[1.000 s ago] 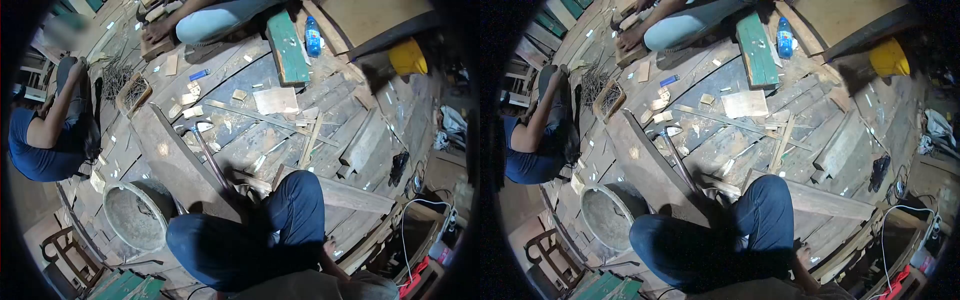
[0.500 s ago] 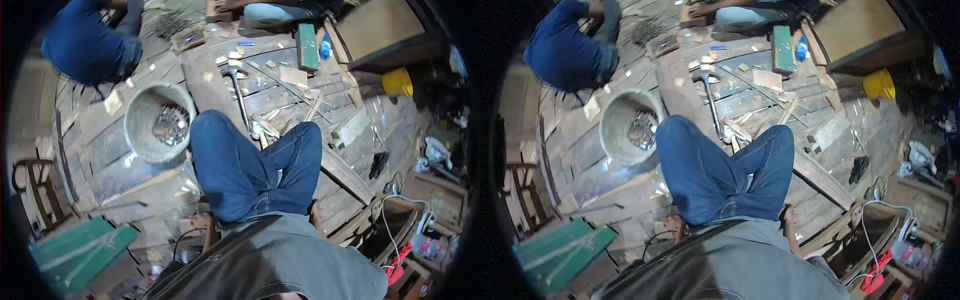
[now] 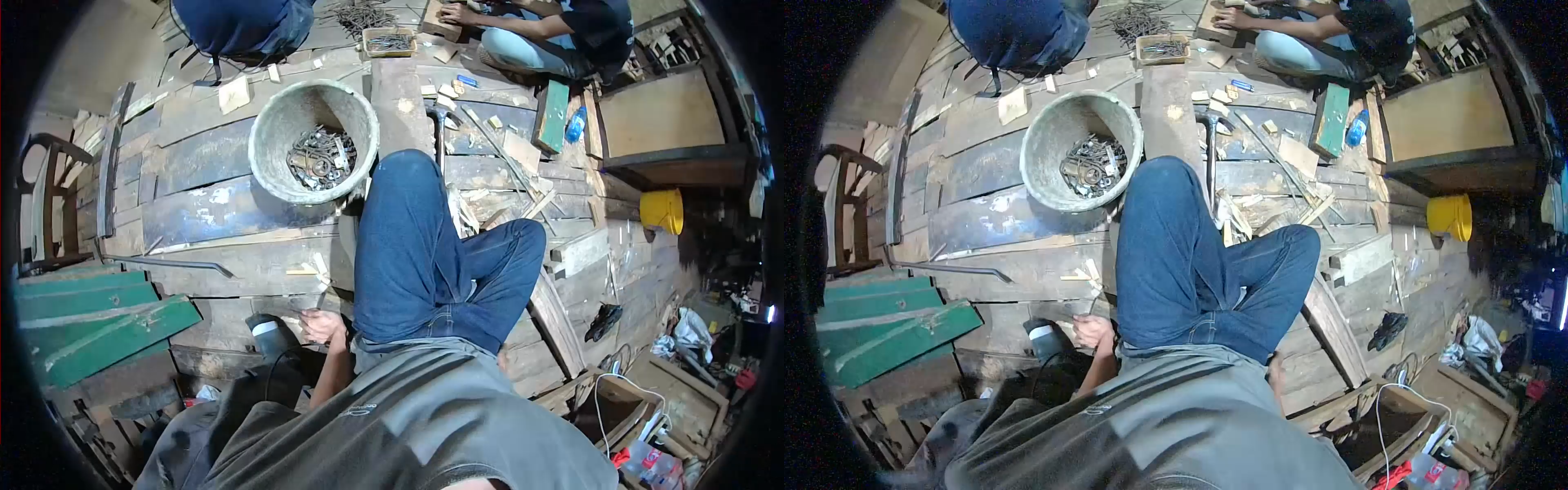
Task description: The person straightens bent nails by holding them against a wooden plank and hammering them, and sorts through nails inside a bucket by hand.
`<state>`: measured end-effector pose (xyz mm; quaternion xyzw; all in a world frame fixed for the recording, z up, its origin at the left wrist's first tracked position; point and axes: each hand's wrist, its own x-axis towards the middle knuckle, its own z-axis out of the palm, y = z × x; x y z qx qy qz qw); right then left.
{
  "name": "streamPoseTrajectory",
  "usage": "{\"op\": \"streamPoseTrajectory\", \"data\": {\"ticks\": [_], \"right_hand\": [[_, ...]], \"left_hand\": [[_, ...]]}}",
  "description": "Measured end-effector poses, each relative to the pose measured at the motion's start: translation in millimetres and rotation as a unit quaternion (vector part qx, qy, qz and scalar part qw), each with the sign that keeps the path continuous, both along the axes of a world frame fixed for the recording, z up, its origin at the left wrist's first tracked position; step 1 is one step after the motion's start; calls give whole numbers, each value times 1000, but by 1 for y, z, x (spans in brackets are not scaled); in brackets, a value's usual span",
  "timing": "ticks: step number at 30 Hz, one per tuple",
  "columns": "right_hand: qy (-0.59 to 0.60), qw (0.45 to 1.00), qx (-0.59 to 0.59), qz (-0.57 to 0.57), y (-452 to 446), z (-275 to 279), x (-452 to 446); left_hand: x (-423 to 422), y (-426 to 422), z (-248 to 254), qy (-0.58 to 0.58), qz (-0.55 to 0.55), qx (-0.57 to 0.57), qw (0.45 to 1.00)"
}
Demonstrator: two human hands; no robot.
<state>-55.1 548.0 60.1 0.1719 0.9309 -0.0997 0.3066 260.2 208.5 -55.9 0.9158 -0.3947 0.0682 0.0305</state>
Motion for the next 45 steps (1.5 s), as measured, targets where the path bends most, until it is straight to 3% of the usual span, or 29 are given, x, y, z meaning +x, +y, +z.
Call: {"op": "streamPoseTrajectory", "data": {"ticks": [1, 5, 9, 10, 12, 14, 15, 17, 18, 19, 21, 26, 31, 32, 33, 36, 40, 42, 43, 45], "right_hand": [[-3, 1000, -4, -2, -3, 2, 1], [-8, 1000, -12, -6, -4, 4, 1], [-12, 1000, -9, -1, -11, 4, -5], [-12, 1000, -6, 2, -14, 3, -8], [-7, 1000, -3, 7, -21, 1, -16], [-1, 1000, 3, 13, -25, -3, -27], [-7, 1000, 7, 10, -32, 0, -28], [-13, 1000, 12, 13, -39, 6, -33], [-19, 1000, 9, 11, -38, 6, -33], [-22, 1000, 6, 7, -38, 4, -34], [-27, 1000, -7, 2, -35, 4, -33], [-33, 998, -52, -6, -21, -2, -24], [-64, 990, -116, -36, 7, 6, -9], [-76, 987, -130, -48, 11, 10, -4], [-87, 984, -143, -62, 15, 13, -1], [-113, 971, -184, -106, 25, 24, 5], [-129, 958, -193, -171, 4, 56, 4], [-108, 964, -136, -202, -16, 80, 1], [-102, 978, -100, -152, 51, -12, 6], [-74, 984, -45, -155, 60, -30, 8]], "left_hand": [[25, 10, -40, -5, -12, -6, 1000], [-7, -1, 34, -12, -49, -34, 998], [16, 18, -10, -128, -143, 5, 981], [39, 30, -40, -57, -166, 19, 984], [65, 44, -89, 65, -62, 71, 993], [19, 16, -10, 18, -13, 154, 988], [78, 52, -109, -70, -187, -21, 980], [58, 29, -57, 73, 20, 19, 997], [36, 7, -7, 124, 127, 47, 983], [9, -8, 32, 45, 117, -19, 992], [21, -15, 42, 32, 93, -17, 995], [31, -5, 4, 12, 72, -25, 997], [37, -8, -1, -6, -50, -57, 997], [54, -10, -29, -29, -26, -33, 999], [41, -5, -5, 5, -44, 7, 999], [8, -8, 55, 76, -99, -20, 992], [11, -19, 48, 141, -149, -106, 973], [14, -17, 42, 100, -199, -135, 966], [12, -19, 40, 84, -205, -131, 966], [4, -27, 44, 76, -212, -119, 967]]}}
